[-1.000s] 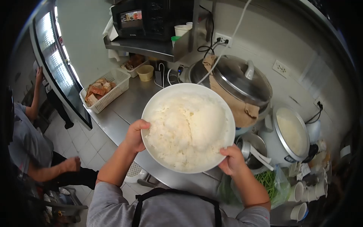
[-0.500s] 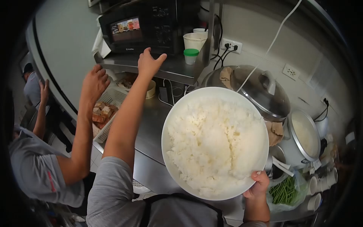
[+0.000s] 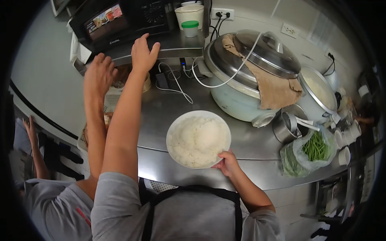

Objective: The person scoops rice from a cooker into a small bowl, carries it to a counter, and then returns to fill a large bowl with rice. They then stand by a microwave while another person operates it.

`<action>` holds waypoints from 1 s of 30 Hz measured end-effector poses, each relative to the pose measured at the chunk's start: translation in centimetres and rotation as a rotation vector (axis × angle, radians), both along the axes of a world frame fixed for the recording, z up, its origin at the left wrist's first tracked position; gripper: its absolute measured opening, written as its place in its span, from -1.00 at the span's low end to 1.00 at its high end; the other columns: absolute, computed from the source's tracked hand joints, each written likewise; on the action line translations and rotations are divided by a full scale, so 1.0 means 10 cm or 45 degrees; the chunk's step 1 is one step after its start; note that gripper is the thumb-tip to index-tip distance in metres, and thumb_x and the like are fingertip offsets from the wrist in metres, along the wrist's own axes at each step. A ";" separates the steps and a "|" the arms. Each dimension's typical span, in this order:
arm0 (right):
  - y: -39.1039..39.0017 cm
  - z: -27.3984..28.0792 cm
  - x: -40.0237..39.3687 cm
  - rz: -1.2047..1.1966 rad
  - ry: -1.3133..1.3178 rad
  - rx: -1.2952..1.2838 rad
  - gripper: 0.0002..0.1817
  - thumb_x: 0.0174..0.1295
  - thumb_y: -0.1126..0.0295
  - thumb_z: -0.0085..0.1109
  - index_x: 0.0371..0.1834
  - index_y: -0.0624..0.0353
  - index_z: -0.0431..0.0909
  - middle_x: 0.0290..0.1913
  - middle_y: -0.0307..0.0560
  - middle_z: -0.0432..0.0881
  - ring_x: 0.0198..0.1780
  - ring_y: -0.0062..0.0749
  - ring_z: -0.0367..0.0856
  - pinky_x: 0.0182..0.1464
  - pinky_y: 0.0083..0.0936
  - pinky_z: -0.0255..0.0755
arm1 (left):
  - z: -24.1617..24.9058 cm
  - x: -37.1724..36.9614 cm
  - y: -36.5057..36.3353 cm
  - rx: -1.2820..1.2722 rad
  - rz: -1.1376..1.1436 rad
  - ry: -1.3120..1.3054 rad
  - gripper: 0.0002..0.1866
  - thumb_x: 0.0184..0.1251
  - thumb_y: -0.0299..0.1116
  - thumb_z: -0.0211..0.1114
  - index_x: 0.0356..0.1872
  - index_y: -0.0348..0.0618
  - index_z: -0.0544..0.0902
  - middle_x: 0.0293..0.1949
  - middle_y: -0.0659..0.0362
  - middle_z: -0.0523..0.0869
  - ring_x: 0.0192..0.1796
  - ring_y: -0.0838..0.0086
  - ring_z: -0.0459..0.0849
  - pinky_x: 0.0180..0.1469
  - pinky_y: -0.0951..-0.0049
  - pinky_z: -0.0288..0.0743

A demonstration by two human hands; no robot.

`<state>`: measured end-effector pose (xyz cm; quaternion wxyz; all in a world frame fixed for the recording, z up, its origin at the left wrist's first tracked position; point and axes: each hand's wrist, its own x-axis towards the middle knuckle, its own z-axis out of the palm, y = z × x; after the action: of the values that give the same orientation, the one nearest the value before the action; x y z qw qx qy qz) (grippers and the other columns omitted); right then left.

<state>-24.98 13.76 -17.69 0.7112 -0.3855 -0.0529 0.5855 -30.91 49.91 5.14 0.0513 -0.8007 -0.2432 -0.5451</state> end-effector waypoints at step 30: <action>-2.73 1.28 2.82 -0.433 -1.119 0.216 -0.59 0.23 0.20 -0.18 0.02 0.27 0.31 -0.20 -0.03 0.53 -0.27 -0.40 0.54 -0.20 -0.58 0.38 | 0.33 2.92 -2.49 -0.282 -0.148 0.375 -0.37 0.02 0.12 0.09 -0.06 -0.25 0.47 -0.17 -0.10 0.53 -0.06 0.15 0.49 0.02 0.29 0.31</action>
<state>3.19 -13.54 -4.85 0.7361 -0.5402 -0.3325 0.2361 -1.74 25.01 8.45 -0.0337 -0.8853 -0.2447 -0.3941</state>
